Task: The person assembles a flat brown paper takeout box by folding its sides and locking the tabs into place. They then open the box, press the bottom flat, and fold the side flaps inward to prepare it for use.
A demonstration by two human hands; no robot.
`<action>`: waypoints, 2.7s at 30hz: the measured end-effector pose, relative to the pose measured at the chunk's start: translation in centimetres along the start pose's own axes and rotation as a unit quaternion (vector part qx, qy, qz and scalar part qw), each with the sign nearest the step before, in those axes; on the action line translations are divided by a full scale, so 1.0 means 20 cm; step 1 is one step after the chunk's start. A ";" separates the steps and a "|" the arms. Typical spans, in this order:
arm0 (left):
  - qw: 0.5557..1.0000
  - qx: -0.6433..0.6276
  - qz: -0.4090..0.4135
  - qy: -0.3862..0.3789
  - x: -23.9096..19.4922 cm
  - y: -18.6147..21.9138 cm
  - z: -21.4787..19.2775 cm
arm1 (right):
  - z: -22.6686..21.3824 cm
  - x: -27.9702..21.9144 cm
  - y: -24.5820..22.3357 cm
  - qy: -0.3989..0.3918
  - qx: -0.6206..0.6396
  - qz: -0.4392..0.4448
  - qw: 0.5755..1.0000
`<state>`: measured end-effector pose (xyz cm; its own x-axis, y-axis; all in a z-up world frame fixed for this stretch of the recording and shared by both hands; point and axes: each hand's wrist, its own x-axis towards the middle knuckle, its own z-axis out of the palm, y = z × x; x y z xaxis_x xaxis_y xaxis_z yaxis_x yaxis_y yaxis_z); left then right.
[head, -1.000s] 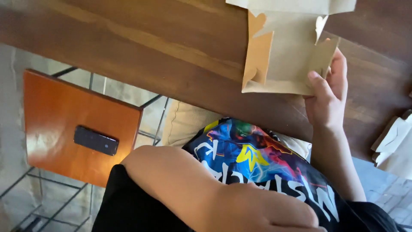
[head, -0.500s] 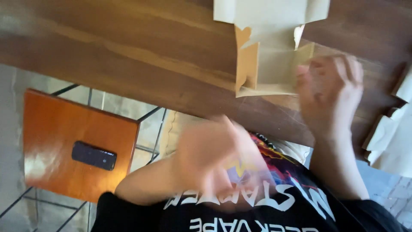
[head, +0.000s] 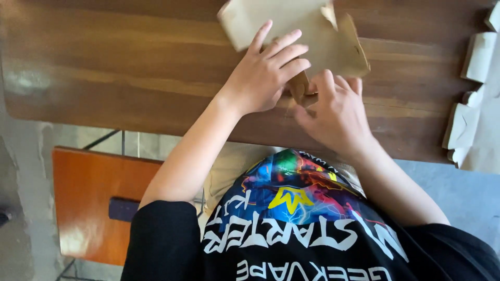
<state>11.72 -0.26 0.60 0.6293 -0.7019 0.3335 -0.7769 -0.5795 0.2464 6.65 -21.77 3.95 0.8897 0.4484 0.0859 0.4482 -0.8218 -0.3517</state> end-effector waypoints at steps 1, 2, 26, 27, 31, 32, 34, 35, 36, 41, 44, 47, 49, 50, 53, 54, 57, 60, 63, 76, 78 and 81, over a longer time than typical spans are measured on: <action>1.000 0.000 0.009 -0.003 0.03 -0.01 0.02 | -0.02 -0.02 0.05 0.006 0.000 0.008 1.000; 0.998 0.038 0.039 0.025 0.08 -0.01 0.05 | -0.05 -0.04 0.11 0.031 -0.013 -0.016 0.999; 0.889 -0.337 -0.296 0.091 0.69 0.44 -0.21 | -0.50 0.04 0.41 0.277 0.201 0.011 0.940; 0.888 -0.329 -0.292 0.130 0.69 0.45 -0.19 | -0.49 0.04 0.42 0.284 0.178 0.008 0.942; 0.885 -0.337 -0.292 0.136 0.69 0.45 -0.19 | -0.55 0.06 0.38 0.277 0.180 0.026 0.944; 0.885 -0.339 -0.283 0.145 0.69 0.46 -0.20 | -0.57 0.06 0.38 0.269 0.183 0.027 0.945; 0.888 -0.342 -0.266 0.154 0.70 0.48 -0.21 | -0.61 0.06 0.38 0.268 0.181 0.030 0.946; 0.886 -0.345 -0.265 0.159 0.71 0.49 -0.22 | -0.61 0.06 0.38 0.259 0.184 0.034 0.948; 0.885 -0.347 -0.264 0.165 0.71 0.50 -0.23 | -0.62 0.07 0.38 0.249 0.188 0.038 0.949; 0.876 -0.365 -0.260 0.176 0.74 0.52 -0.26 | -0.67 0.09 0.34 0.259 0.161 0.044 0.951; 0.868 -0.375 -0.248 0.208 0.77 0.55 -0.29 | -0.71 0.10 0.29 0.298 0.189 0.036 0.935; 0.864 -0.377 -0.226 0.246 0.79 0.54 -0.28 | -0.67 0.12 0.32 0.330 0.229 0.022 0.915; 0.858 -0.385 -0.223 0.255 0.80 0.52 -0.28 | -0.65 0.13 0.34 0.342 0.243 0.022 0.908; 0.867 -0.367 -0.214 0.262 0.81 0.51 -0.28 | -0.67 0.14 0.34 0.346 0.240 0.026 0.907; 0.870 -0.353 -0.214 0.269 0.82 0.51 -0.29 | -0.71 0.13 0.32 0.352 0.248 0.034 0.902; 0.867 -0.355 -0.220 0.271 0.82 0.51 -0.30 | -0.74 0.13 0.31 0.356 0.259 0.036 0.897; 0.863 -0.354 -0.216 0.287 0.85 0.54 -0.35 | -0.77 0.14 0.28 0.372 0.274 0.040 0.886; 0.857 -0.357 -0.217 0.300 0.87 0.57 -0.36 | -0.74 0.14 0.29 0.387 0.279 0.052 0.878; 0.853 -0.358 -0.219 0.309 0.87 0.56 -0.33 | -0.71 0.13 0.28 0.398 0.280 0.068 0.871; 0.898 -0.329 -0.183 0.227 0.76 0.52 -0.25 | -0.61 -0.02 0.37 0.373 0.238 0.060 0.895; 0.925 -0.299 -0.161 0.171 0.68 0.54 -0.22 | -0.61 -0.08 0.41 0.303 0.404 0.133 0.853; 0.952 -0.270 -0.016 0.145 0.59 0.53 -0.12 | -0.41 -0.13 0.60 0.283 0.497 0.199 0.796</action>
<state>10.90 -13.72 9.26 0.6817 -0.4980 0.5360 -0.7040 -0.2468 0.6660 10.38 -35.80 7.19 0.9670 -0.2382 0.0906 0.0813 -0.0486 -0.9955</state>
